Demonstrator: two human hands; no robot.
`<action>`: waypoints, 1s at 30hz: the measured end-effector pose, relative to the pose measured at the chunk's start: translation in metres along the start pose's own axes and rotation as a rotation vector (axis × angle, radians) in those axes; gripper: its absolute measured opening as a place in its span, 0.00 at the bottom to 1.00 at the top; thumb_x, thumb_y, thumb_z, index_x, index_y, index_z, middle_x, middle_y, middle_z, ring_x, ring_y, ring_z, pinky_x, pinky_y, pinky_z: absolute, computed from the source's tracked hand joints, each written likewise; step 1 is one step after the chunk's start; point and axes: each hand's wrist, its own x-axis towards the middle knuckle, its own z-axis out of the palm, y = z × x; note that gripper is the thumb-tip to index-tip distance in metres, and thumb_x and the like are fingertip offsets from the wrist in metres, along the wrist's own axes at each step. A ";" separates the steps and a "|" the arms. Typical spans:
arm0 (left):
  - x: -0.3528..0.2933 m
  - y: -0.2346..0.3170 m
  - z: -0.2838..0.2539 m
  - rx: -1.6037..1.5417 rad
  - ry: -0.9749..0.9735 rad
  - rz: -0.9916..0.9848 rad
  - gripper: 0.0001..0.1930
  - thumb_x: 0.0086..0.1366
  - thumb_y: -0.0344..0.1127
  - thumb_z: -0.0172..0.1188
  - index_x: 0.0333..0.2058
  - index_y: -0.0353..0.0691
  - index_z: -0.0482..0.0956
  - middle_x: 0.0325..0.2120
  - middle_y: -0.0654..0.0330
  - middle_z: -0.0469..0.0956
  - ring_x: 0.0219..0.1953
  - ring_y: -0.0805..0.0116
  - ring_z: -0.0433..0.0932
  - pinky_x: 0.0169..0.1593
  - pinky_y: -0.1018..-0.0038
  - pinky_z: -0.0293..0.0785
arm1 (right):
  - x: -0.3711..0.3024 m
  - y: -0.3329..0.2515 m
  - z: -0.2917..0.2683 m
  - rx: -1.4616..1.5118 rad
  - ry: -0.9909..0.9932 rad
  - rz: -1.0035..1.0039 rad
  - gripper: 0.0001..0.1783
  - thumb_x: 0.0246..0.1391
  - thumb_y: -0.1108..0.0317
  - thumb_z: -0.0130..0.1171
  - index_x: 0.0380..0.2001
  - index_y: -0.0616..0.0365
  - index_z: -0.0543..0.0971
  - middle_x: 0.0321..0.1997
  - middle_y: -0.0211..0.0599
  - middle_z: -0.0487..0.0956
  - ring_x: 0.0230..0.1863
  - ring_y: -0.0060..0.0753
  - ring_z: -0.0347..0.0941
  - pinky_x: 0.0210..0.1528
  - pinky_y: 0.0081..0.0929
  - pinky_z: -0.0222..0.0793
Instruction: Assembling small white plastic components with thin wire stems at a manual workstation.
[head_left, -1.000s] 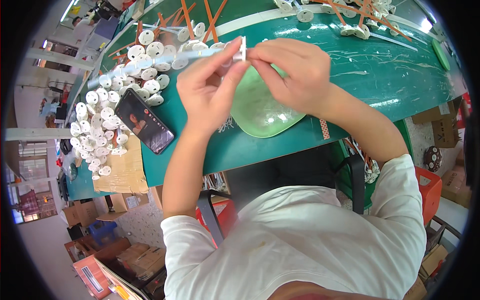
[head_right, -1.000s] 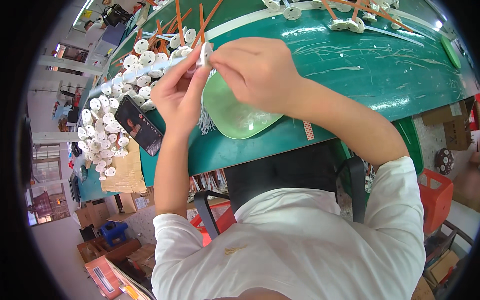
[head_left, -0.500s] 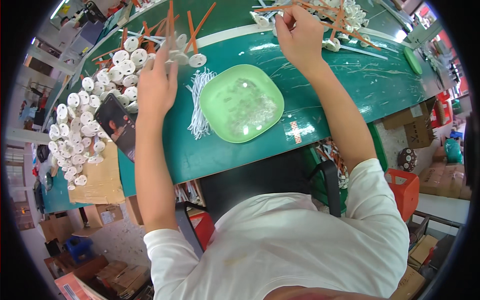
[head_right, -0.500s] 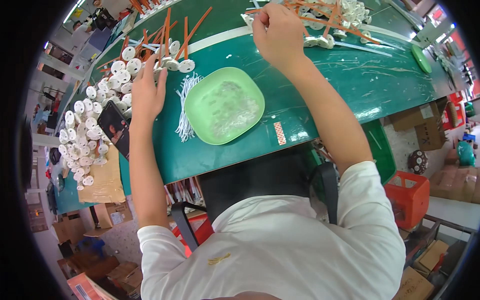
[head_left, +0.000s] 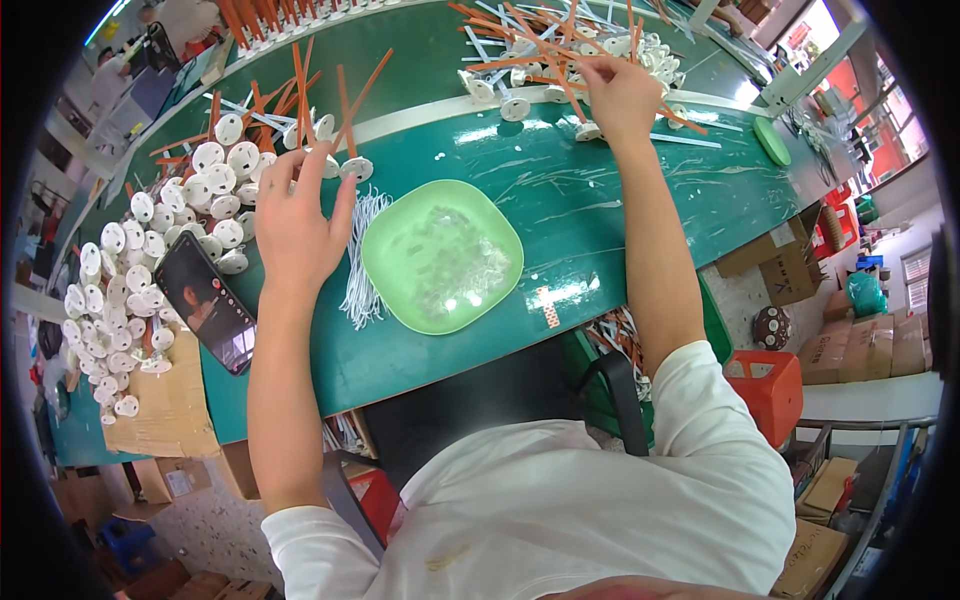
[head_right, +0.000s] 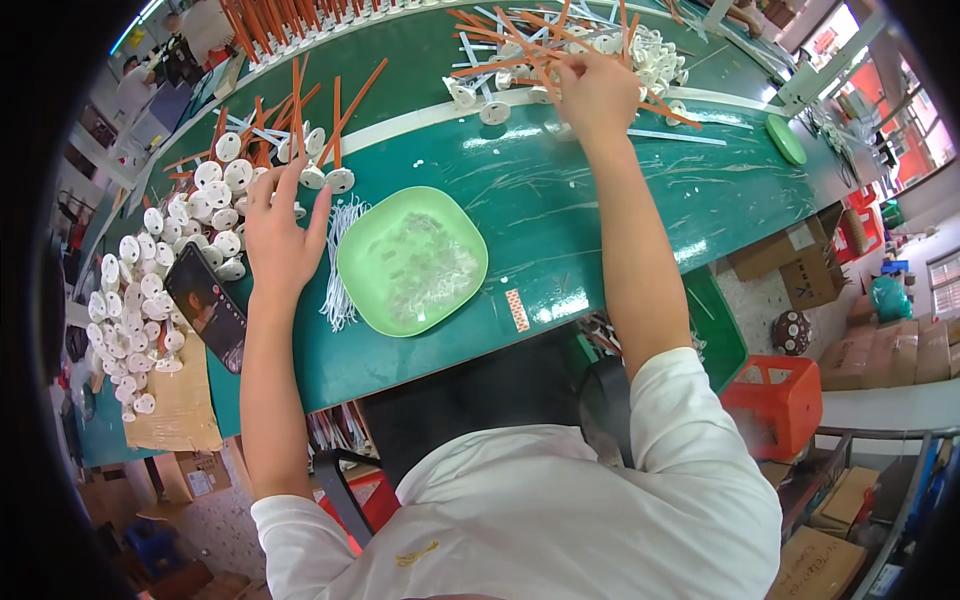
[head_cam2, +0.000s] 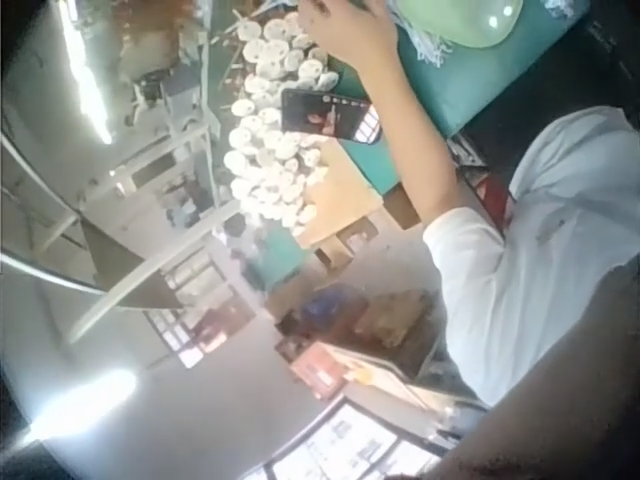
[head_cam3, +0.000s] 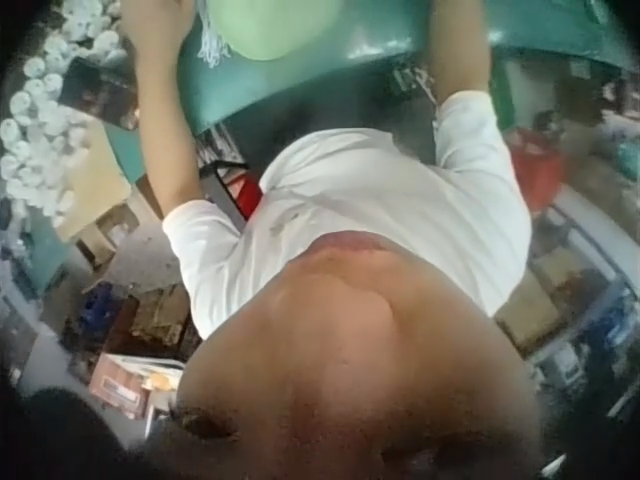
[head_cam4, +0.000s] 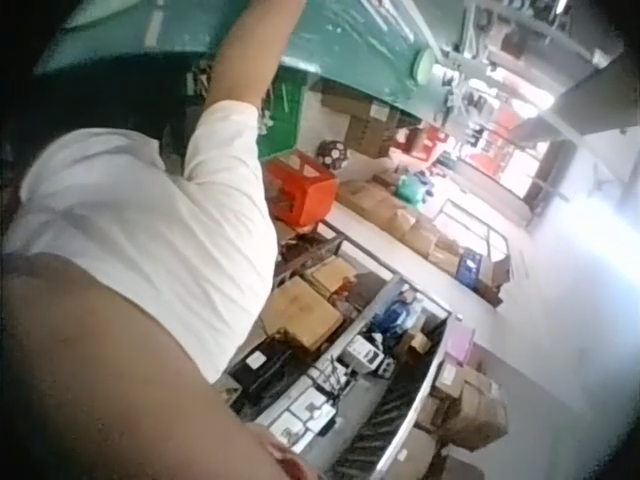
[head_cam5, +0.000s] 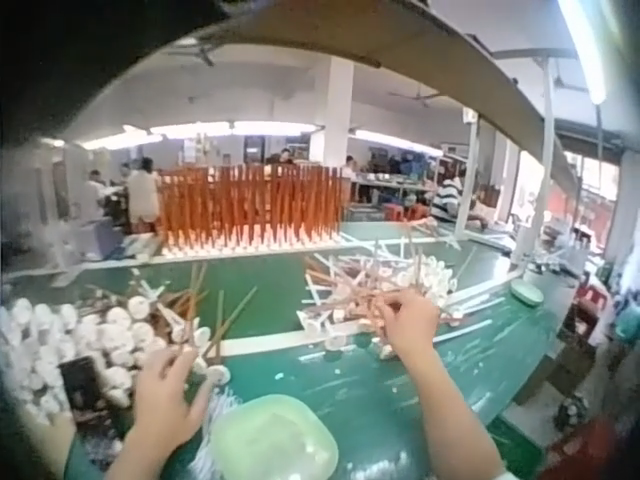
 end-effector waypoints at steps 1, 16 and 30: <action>0.000 0.003 -0.001 -0.032 0.010 0.003 0.20 0.59 0.36 0.69 0.50 0.39 0.79 0.42 0.54 0.77 0.43 0.55 0.76 0.44 0.62 0.75 | 0.001 0.000 0.002 -0.002 0.003 -0.004 0.11 0.51 0.58 0.71 0.34 0.53 0.88 0.29 0.36 0.86 0.30 0.36 0.83 0.35 0.31 0.76; 0.000 0.045 -0.011 -0.588 -0.063 -0.001 0.25 0.55 0.27 0.70 0.53 0.37 0.79 0.37 0.53 0.83 0.36 0.59 0.84 0.41 0.69 0.81 | -0.058 -0.103 -0.008 1.114 -0.719 0.474 0.21 0.60 0.73 0.63 0.55 0.60 0.70 0.38 0.47 0.84 0.37 0.31 0.83 0.38 0.27 0.78; -0.007 0.066 -0.007 -1.130 -0.159 -0.539 0.15 0.65 0.22 0.63 0.51 0.34 0.82 0.39 0.53 0.86 0.39 0.67 0.86 0.44 0.74 0.83 | -0.113 -0.133 -0.017 0.756 -0.308 -0.305 0.11 0.53 0.73 0.69 0.39 0.63 0.82 0.37 0.42 0.85 0.34 0.27 0.83 0.34 0.23 0.78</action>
